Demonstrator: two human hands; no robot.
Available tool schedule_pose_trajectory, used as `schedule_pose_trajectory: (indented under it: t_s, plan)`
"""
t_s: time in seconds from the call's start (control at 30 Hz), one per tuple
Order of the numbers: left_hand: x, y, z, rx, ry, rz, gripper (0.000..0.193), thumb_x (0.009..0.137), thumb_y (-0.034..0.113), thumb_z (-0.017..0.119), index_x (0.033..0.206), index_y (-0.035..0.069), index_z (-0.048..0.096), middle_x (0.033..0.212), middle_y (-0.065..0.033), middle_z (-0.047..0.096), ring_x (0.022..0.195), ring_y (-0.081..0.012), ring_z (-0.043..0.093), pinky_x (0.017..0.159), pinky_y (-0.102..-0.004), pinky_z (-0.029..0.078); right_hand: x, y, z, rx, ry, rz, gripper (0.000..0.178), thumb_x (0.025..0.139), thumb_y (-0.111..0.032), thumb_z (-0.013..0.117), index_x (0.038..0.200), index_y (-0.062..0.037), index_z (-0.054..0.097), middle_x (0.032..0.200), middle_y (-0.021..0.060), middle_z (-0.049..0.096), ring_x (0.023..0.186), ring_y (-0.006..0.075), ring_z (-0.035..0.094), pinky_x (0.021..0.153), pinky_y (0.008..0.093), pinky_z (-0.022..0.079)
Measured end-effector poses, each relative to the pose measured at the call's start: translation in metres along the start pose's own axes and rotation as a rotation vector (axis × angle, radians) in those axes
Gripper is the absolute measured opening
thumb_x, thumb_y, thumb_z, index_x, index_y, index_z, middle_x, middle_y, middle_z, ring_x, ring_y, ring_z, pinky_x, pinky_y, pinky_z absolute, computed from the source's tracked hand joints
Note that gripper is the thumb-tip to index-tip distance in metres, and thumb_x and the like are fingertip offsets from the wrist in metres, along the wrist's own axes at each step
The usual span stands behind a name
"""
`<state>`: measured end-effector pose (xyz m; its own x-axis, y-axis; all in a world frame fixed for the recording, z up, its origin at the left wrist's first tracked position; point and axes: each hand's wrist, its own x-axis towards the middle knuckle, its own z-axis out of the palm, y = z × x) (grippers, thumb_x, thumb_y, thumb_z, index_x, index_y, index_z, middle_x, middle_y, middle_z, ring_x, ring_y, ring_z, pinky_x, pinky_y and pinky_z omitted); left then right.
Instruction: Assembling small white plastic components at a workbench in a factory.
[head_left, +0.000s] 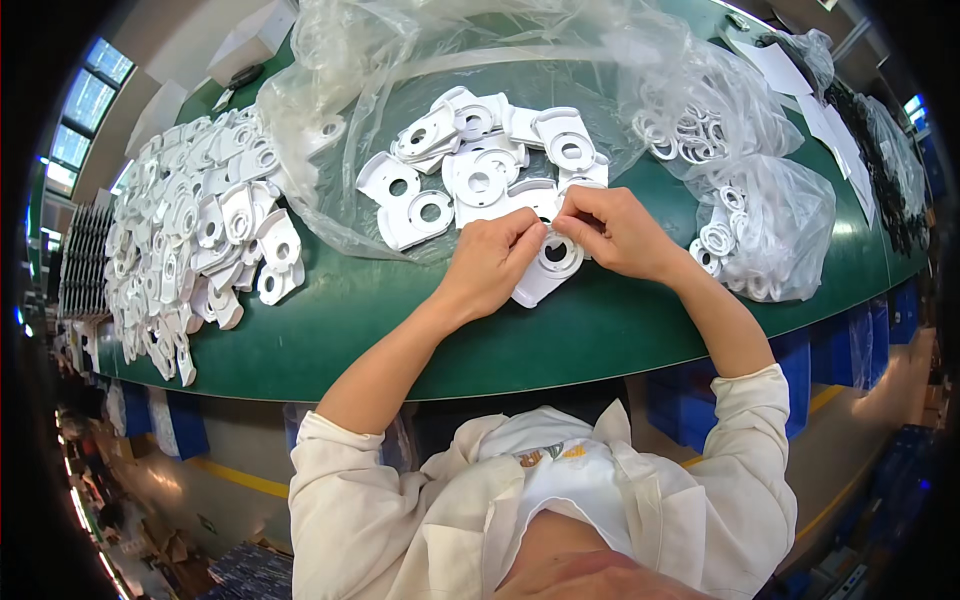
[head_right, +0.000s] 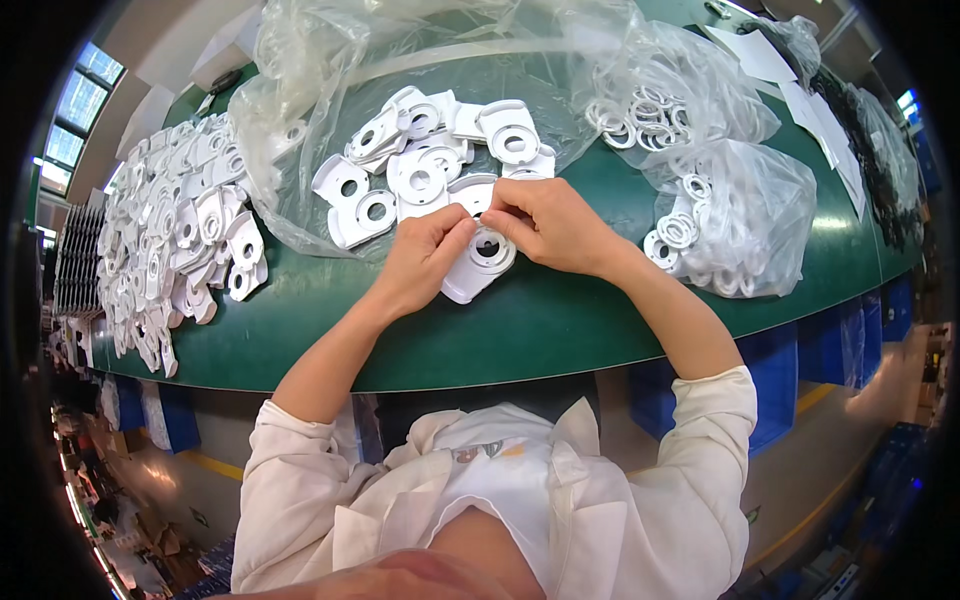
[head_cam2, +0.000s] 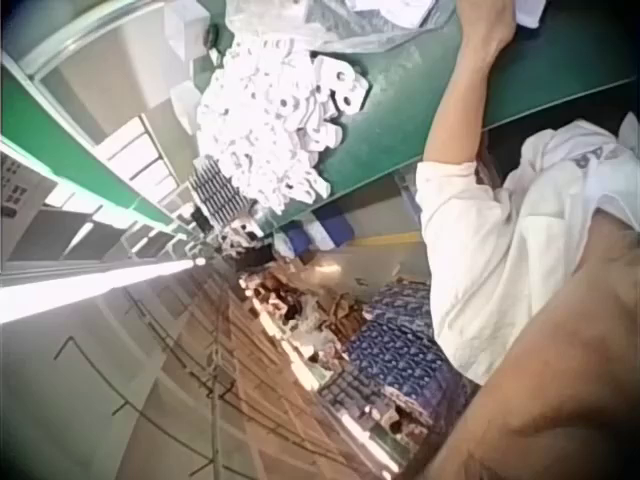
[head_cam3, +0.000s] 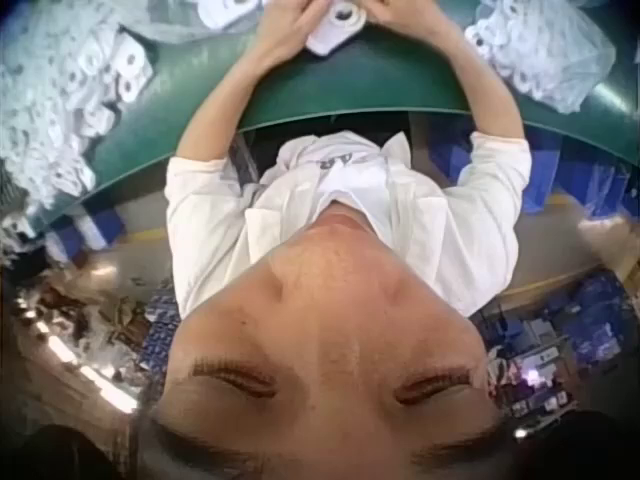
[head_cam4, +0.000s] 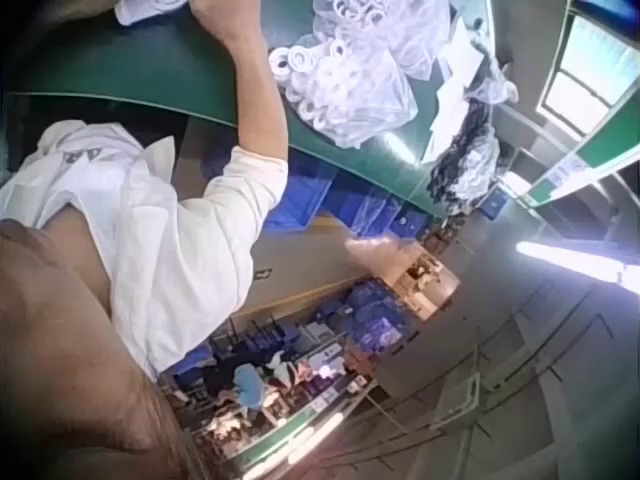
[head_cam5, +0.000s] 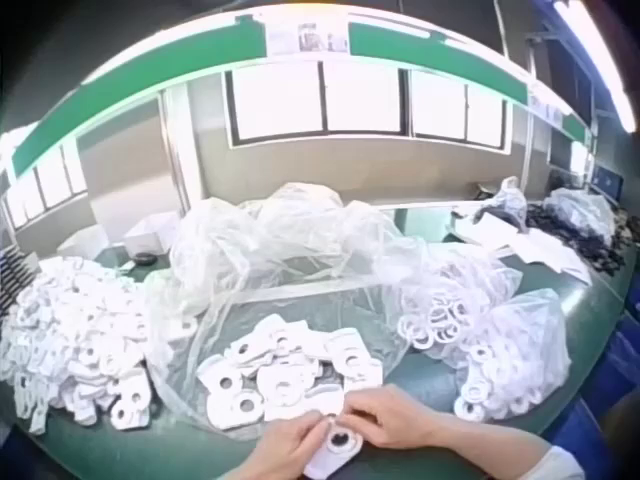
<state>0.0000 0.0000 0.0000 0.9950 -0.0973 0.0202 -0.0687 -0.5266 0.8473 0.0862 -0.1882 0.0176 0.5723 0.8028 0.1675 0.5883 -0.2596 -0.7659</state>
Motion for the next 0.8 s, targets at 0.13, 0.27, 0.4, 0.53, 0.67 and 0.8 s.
schedule_pose_trajectory:
  t_s: [0.13, 0.27, 0.4, 0.53, 0.67, 0.8]
  plan:
    - [0.002, -0.002, 0.004, -0.165, 0.062, 0.014, 0.027, 0.096, 0.023, 0.048, 0.083, 0.0, 0.054, 0.069, -0.0082, 0.058, 0.062, -0.0147, 0.05, 0.058, -0.0302, 0.04, 0.001, 0.006, 0.002, 0.102, 0.066, 0.043, 0.014, 0.091, -0.013, 0.059, 0.092, 0.0014, 0.061, 0.072, 0.001, 0.06, 0.062, 0.009, 0.048, 0.058, 0.0235, 0.041]
    - [0.004, -0.017, 0.013, -0.565, 0.225, 0.057, 0.021, 0.099, 0.021, 0.043, 0.096, 0.003, 0.052, 0.083, -0.0039, 0.058, 0.076, -0.0091, 0.05, 0.06, -0.0264, 0.039, 0.007, 0.0, 0.005, 0.535, 0.21, 0.186, 0.019, 0.093, -0.016, 0.058, 0.102, 0.0004, 0.063, 0.082, -0.0011, 0.062, 0.068, 0.0044, 0.052, 0.061, 0.0218, 0.043]
    - [0.003, 0.005, 0.015, -0.737, 0.067, 0.044, 0.023, 0.1, 0.023, 0.042, 0.107, 0.001, 0.047, 0.1, -0.0063, 0.056, 0.087, -0.01, 0.055, 0.076, -0.0269, 0.049, 0.004, 0.015, 0.007, 0.574, 0.216, 0.156, 0.023, 0.094, -0.018, 0.057, 0.107, 0.0, 0.062, 0.091, 0.0004, 0.064, 0.079, 0.0046, 0.056, 0.071, 0.0208, 0.046]
    - [0.0, 0.008, 0.016, -0.703, 0.048, 0.043, 0.026, 0.1, 0.024, 0.043, 0.11, 0.001, 0.049, 0.105, -0.0058, 0.056, 0.088, -0.0117, 0.056, 0.078, -0.0278, 0.05, 0.005, 0.012, 0.008, 0.53, 0.215, 0.124, 0.019, 0.094, -0.014, 0.056, 0.105, 0.0, 0.062, 0.093, 0.0014, 0.064, 0.085, 0.0057, 0.056, 0.076, 0.0212, 0.045]
    - [0.003, -0.007, 0.009, -0.727, 0.028, 0.046, 0.027, 0.1, 0.026, 0.044, 0.106, 0.001, 0.054, 0.097, -0.0046, 0.058, 0.084, -0.0106, 0.056, 0.072, -0.0269, 0.049, 0.003, 0.005, 0.007, 0.39, 0.135, 0.048, 0.017, 0.093, -0.011, 0.055, 0.103, 0.0002, 0.062, 0.094, 0.0024, 0.064, 0.086, 0.0071, 0.056, 0.077, 0.0228, 0.045]
    - [0.002, -0.005, 0.008, -0.267, 0.091, 0.13, 0.026, 0.098, 0.023, 0.046, 0.091, 0.001, 0.059, 0.073, -0.0109, 0.06, 0.065, -0.0217, 0.058, 0.061, -0.0323, 0.045, 0.002, 0.004, 0.006, 0.272, 0.105, -0.001, 0.016, 0.091, -0.011, 0.057, 0.101, 0.0001, 0.063, 0.087, 0.0033, 0.063, 0.081, 0.0085, 0.056, 0.075, 0.0237, 0.045]
